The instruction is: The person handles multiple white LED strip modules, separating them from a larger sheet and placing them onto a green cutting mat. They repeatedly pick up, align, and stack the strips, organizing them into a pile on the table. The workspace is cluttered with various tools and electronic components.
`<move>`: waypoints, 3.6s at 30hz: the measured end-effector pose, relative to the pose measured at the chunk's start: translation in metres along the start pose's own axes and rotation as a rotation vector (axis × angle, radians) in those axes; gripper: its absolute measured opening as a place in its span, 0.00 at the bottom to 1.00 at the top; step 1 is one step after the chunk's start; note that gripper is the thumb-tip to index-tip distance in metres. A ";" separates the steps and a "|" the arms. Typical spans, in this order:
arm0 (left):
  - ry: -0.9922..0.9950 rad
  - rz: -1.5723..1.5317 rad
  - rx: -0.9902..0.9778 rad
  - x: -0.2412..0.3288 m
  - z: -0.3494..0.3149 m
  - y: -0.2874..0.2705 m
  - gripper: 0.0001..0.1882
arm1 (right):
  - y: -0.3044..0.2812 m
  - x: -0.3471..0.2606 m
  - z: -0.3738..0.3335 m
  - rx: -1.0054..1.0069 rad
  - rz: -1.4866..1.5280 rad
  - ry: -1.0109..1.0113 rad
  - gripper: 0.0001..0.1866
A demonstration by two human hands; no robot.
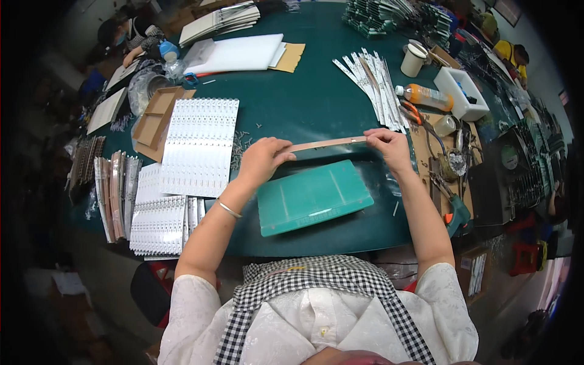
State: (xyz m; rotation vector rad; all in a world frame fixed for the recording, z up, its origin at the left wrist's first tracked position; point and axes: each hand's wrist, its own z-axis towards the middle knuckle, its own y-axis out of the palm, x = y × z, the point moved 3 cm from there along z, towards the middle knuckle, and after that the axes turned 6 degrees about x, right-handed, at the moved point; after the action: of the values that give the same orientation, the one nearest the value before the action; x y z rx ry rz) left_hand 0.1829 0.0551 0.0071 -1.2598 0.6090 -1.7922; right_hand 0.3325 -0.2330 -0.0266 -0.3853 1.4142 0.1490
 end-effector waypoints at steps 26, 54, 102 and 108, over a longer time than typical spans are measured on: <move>-0.768 -0.939 1.026 -0.069 -0.171 -0.060 0.36 | 0.176 -0.062 0.084 -0.375 -0.607 -0.392 0.14; -0.576 -0.885 0.437 0.014 -0.134 -0.054 0.20 | 0.033 -0.083 -0.016 -0.309 -0.163 0.088 0.17; -0.796 -0.913 -0.031 0.016 -0.119 -0.028 0.26 | -0.008 -0.025 -0.056 -0.511 0.086 0.505 0.16; -0.827 -0.872 -0.044 0.024 -0.113 -0.034 0.24 | -0.009 -0.024 -0.059 -0.473 0.047 0.442 0.13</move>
State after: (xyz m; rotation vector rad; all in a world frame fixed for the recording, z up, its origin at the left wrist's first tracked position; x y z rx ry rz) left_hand 0.0633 0.0445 0.0031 -2.3177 -0.4479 -1.6245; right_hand 0.2772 -0.2590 -0.0075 -0.8115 1.8229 0.4626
